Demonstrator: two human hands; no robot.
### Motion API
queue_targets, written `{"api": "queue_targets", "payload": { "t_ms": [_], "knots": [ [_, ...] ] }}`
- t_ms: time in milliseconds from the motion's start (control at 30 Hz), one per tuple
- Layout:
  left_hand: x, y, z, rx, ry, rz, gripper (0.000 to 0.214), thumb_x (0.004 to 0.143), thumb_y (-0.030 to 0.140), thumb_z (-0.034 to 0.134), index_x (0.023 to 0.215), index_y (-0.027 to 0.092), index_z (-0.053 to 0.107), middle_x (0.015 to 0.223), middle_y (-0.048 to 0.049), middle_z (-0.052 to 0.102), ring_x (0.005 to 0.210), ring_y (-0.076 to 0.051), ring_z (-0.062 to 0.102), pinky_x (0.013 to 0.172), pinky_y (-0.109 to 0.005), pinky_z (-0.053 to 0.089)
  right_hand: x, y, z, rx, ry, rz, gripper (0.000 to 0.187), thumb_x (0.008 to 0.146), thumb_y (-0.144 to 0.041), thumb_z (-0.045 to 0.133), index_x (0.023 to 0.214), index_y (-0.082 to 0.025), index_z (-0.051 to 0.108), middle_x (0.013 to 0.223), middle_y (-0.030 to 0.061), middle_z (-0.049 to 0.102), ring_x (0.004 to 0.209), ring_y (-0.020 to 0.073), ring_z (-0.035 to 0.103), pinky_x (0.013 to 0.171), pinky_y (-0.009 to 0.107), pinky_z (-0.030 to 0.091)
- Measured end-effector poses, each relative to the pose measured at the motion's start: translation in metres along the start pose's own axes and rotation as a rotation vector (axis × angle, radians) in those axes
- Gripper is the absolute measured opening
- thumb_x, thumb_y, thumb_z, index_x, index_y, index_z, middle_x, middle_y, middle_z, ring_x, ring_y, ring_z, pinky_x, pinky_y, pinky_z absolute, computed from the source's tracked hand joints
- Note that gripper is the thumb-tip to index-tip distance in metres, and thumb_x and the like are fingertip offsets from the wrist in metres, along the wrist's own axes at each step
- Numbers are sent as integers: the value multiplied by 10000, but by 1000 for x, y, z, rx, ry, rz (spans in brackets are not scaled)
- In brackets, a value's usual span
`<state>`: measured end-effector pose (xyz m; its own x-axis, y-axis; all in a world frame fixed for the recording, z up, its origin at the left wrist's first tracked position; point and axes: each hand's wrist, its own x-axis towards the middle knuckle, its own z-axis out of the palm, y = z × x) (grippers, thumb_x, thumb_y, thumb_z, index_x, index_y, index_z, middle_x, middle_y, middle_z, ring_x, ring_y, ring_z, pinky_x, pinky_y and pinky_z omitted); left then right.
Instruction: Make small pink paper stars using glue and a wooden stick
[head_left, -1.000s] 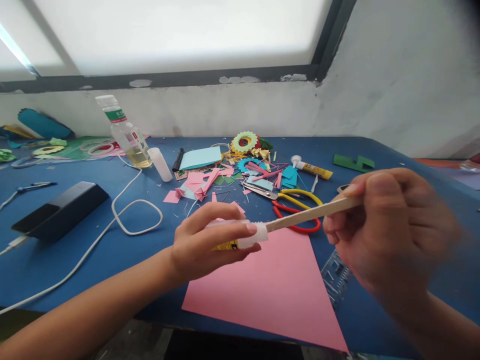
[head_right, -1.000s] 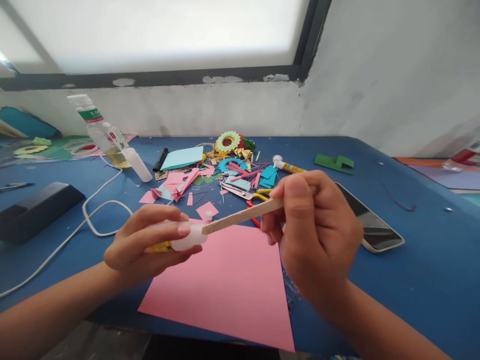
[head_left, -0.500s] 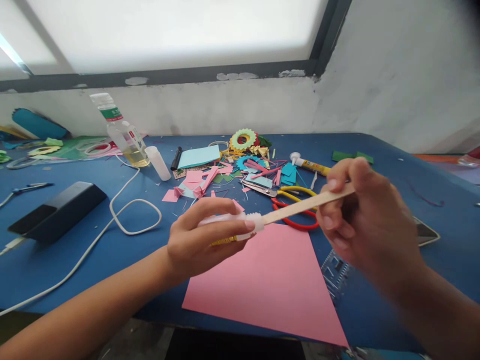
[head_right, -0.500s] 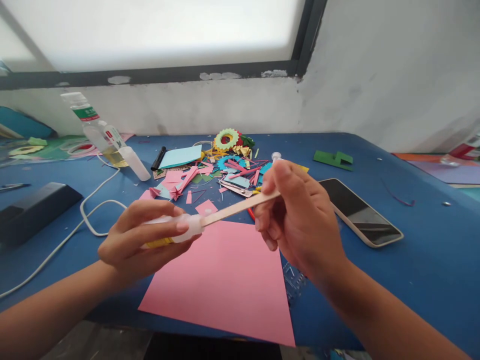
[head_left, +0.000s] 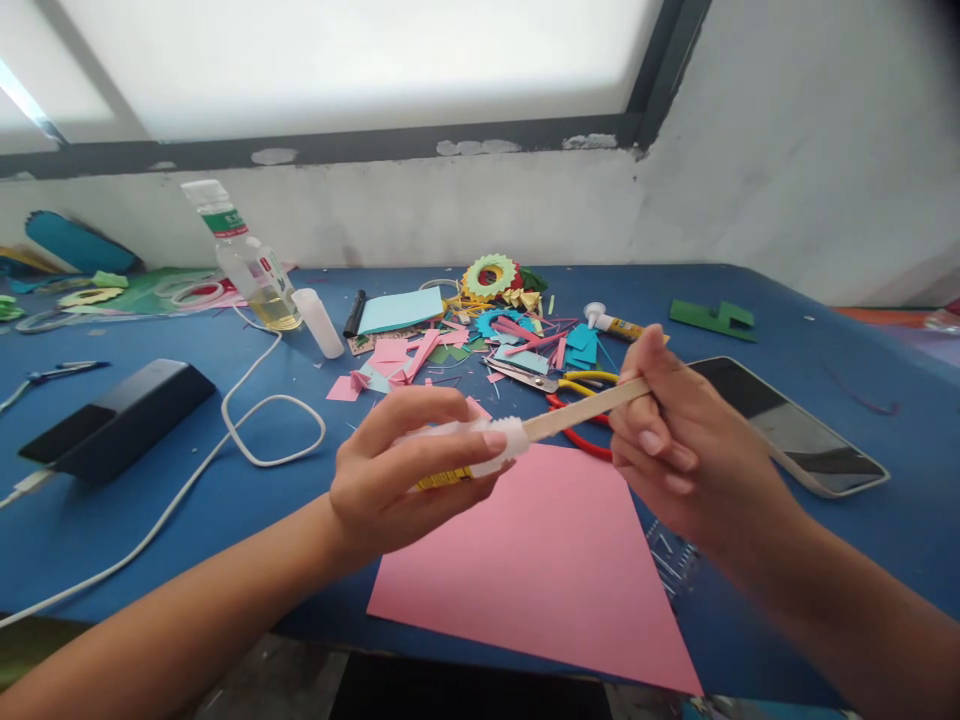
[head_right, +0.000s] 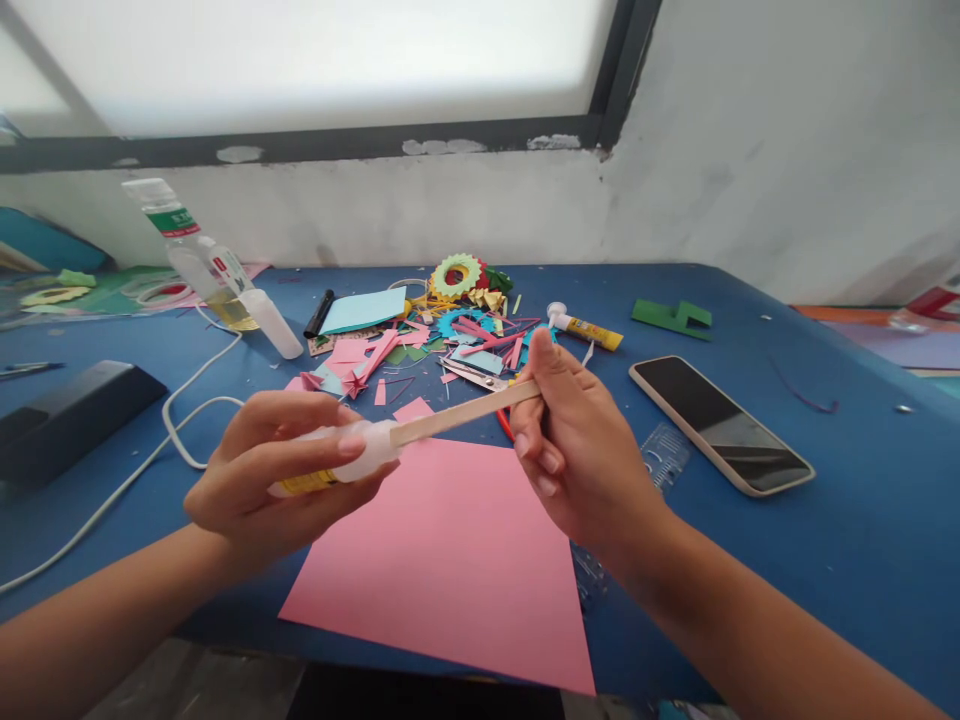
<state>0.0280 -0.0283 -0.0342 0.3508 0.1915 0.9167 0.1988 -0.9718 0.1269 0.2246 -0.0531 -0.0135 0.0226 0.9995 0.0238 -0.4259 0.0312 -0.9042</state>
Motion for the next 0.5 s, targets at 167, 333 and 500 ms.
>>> {"api": "queue_targets", "payload": {
  "t_ms": [167, 333, 500],
  "knots": [
    [0, -2, -1, 33, 91, -78, 319, 632, 92, 762, 898, 181, 612, 865, -5, 563, 710, -95, 568, 587, -212, 527, -5, 5, 7, 65, 55, 50, 241, 582, -394, 787, 599, -221, 620, 316, -78, 477, 211, 15, 251, 190, 126, 159],
    [2, -3, 4, -161, 236, -405, 272, 655, 90, 735, 876, 190, 613, 788, 25, 526, 623, -86, 572, 523, -217, 541, -15, 12, 9, -5, -44, -68, 214, 729, -447, 670, 757, -240, 716, 435, -32, 570, 288, 33, 386, 250, 133, 299],
    [4, 4, 7, -455, 298, -715, 189, 717, 143, 697, 865, 178, 585, 755, 40, 528, 506, -65, 590, 377, -165, 548, -24, 18, 7, -130, -85, -184, 211, 812, -428, 585, 916, -293, 709, 527, -22, 620, 365, 62, 488, 307, 157, 391]
  ]
}}
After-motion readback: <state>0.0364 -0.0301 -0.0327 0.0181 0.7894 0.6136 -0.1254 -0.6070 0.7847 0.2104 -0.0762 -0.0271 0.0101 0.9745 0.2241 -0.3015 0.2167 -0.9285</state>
